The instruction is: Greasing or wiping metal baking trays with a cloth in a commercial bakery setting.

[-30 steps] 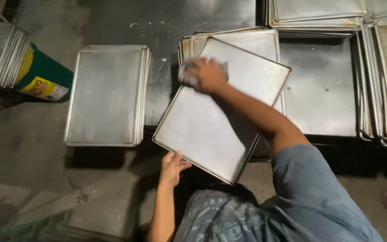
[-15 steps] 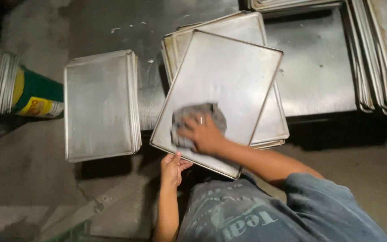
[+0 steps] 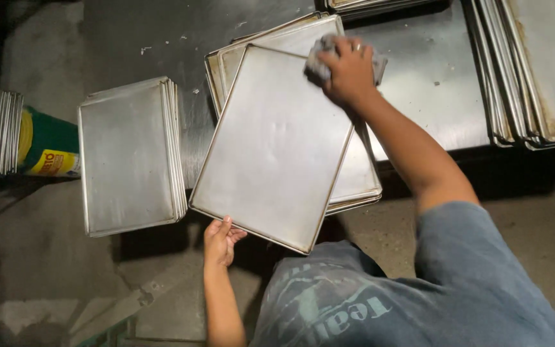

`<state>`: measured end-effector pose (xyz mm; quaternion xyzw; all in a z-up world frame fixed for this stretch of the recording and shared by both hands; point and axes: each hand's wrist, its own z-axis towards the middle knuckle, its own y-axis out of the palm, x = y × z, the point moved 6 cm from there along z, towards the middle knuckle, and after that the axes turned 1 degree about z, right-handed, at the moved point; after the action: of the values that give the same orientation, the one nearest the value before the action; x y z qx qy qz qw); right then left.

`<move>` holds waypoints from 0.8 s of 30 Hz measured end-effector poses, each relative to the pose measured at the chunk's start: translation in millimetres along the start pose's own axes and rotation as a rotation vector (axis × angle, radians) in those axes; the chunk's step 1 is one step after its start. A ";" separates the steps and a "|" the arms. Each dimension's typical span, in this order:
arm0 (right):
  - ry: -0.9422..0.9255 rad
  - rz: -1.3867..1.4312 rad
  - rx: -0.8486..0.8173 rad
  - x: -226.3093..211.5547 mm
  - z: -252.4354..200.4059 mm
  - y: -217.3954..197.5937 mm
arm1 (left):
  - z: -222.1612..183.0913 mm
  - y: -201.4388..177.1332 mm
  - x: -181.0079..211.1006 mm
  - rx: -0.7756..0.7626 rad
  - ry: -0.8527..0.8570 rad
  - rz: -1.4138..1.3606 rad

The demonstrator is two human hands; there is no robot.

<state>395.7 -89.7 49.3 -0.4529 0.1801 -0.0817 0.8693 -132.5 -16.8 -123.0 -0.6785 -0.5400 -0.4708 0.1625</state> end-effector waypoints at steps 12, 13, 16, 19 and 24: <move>-0.245 0.412 -0.209 -198.2 -88.7 -43.4 | -32.8 88.3 70.3 -0.062 0.200 -0.623; -0.252 0.412 -0.207 -213.3 -99.2 -57.4 | -29.2 80.7 77.1 -0.061 0.206 -0.626; -0.322 0.498 -0.313 -248.0 -124.5 -83.1 | -35.6 60.3 116.8 0.009 0.306 -0.528; -0.404 0.643 -0.254 -247.9 -135.8 -92.7 | -72.6 33.8 173.6 0.079 0.393 -0.461; 0.050 0.412 -0.072 -185.9 -135.9 -68.9 | -168.4 -39.8 293.4 0.131 1.464 0.377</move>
<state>173.1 -175.7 78.7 -0.4351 0.2935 0.0931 0.8461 -253.5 45.1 189.3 -0.2626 -0.1957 -0.7323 0.5970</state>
